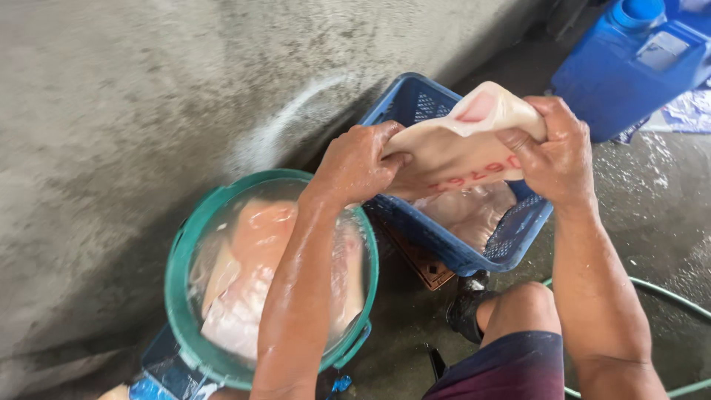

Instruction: The person washes large pieces of pork skin by hand in a green bucket of water, scrubbing and rinsing each piece before placing it into a blue basket. The person repeats this process for multiple pieces, handling them one at a time.

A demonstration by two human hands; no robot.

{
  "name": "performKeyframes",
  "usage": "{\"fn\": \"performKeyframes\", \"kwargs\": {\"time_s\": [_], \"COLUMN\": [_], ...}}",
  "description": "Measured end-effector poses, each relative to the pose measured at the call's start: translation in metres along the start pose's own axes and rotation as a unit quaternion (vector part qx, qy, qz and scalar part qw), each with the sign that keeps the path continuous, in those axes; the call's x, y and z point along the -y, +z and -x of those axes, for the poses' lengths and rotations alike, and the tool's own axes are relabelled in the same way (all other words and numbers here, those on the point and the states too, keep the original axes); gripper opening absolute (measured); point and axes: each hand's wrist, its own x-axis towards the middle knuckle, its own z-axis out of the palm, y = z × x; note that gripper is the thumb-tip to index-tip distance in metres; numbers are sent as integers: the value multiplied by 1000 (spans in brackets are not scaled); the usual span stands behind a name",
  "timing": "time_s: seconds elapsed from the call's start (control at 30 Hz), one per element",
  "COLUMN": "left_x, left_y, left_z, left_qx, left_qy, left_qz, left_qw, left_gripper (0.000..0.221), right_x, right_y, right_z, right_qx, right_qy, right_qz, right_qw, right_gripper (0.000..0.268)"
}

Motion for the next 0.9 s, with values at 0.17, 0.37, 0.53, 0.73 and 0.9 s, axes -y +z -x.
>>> {"fn": "performKeyframes", "kwargs": {"time_s": [0.17, 0.37, 0.53, 0.73, 0.9], "left_x": [64, 183, 267, 368, 425], "left_y": [92, 215, 272, 330, 394], "left_z": [-83, -135, -154, -171, -166], "left_qx": [52, 155, 223, 296, 193], "left_qy": [-23, -120, -268, -377, -329], "left_qz": [99, 258, 191, 70, -107], "left_qw": [993, 946, 918, 875, 918], "left_gripper": [42, 36, 37, 45, 57], "right_x": [-70, -175, -277, -398, -449], "right_y": [8, 64, 125, 225, 278], "right_z": [-32, -50, -64, -64, -26], "right_qx": [21, 173, 271, 303, 231], "right_qy": [3, 197, 165, 164, 55], "right_qz": [109, 120, 79, 19, 125], "right_qw": [994, 958, 945, 939, 963], "right_gripper": [40, 45, 46, 47, 42]}}
